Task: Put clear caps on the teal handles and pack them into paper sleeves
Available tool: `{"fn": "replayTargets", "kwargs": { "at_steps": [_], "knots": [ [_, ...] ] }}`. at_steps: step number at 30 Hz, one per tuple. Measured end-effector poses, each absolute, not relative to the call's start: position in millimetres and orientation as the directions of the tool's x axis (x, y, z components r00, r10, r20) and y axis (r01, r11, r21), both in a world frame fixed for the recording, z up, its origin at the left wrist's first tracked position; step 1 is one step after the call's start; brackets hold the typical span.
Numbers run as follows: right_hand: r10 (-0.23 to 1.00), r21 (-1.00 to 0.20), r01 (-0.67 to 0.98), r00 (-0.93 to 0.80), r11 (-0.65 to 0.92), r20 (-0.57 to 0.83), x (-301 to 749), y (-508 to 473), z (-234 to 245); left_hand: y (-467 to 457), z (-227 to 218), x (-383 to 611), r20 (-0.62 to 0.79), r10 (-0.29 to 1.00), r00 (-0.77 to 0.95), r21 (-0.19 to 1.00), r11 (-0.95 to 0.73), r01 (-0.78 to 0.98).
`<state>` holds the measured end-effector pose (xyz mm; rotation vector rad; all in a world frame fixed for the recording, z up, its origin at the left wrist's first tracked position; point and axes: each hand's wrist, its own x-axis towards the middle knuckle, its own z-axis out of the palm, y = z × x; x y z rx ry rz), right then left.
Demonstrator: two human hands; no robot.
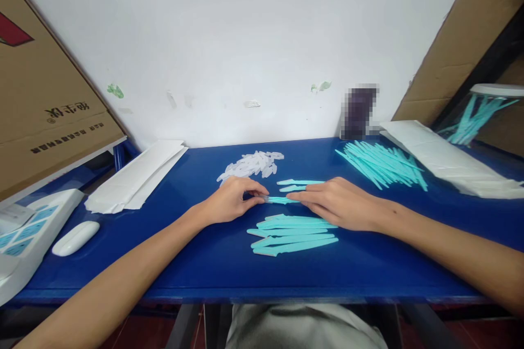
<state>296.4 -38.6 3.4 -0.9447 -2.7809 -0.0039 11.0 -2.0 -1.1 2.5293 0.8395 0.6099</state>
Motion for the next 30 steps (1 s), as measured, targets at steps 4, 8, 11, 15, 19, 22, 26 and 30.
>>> {"fn": "replayTargets", "kwargs": {
  "at_steps": [4, 8, 11, 15, 19, 22, 26, 30],
  "knots": [
    [0.622, -0.033, 0.626, -0.763, 0.779, 0.175, 291, -40, 2, -5, -6, 21, 0.304, 0.656, 0.691, 0.541, -0.716, 0.441],
    [0.626, -0.073, 0.625, -0.755, 0.777, 0.196, 288, -40, -2, -9, -10, 28, 0.328, 0.646, 0.689, 0.547, -0.724, 0.419],
    [0.624, -0.071, 0.623, -0.759, 0.779, 0.184, 284, -39, -4, -10, -12, 30, 0.341, 0.650, 0.679, 0.548, -0.724, 0.418],
    [0.650, -0.082, 0.648, -0.738, 0.758, 0.182, 281, -39, -3, -9, -13, 31, 0.340, 0.643, 0.686, 0.532, -0.733, 0.423],
    [0.660, -0.036, 0.669, -0.722, 0.743, 0.209, 286, -37, 2, -3, -3, 24, 0.348, 0.555, 0.756, 0.390, -0.819, 0.421],
    [0.647, 0.026, 0.682, -0.703, 0.730, 0.295, 301, -30, 4, 5, 8, 6, 0.370, 0.553, 0.747, 0.208, -0.832, 0.513],
    [0.676, 0.078, 0.731, -0.661, 0.677, 0.326, 323, -13, 0, 19, 20, -27, 0.356, 0.712, 0.605, 0.085, -0.670, 0.737],
    [0.737, 0.084, 0.782, -0.613, 0.618, 0.284, 332, 3, -11, 30, 29, -50, 0.302, 0.826, 0.476, 0.148, -0.534, 0.832]
  ]
}}
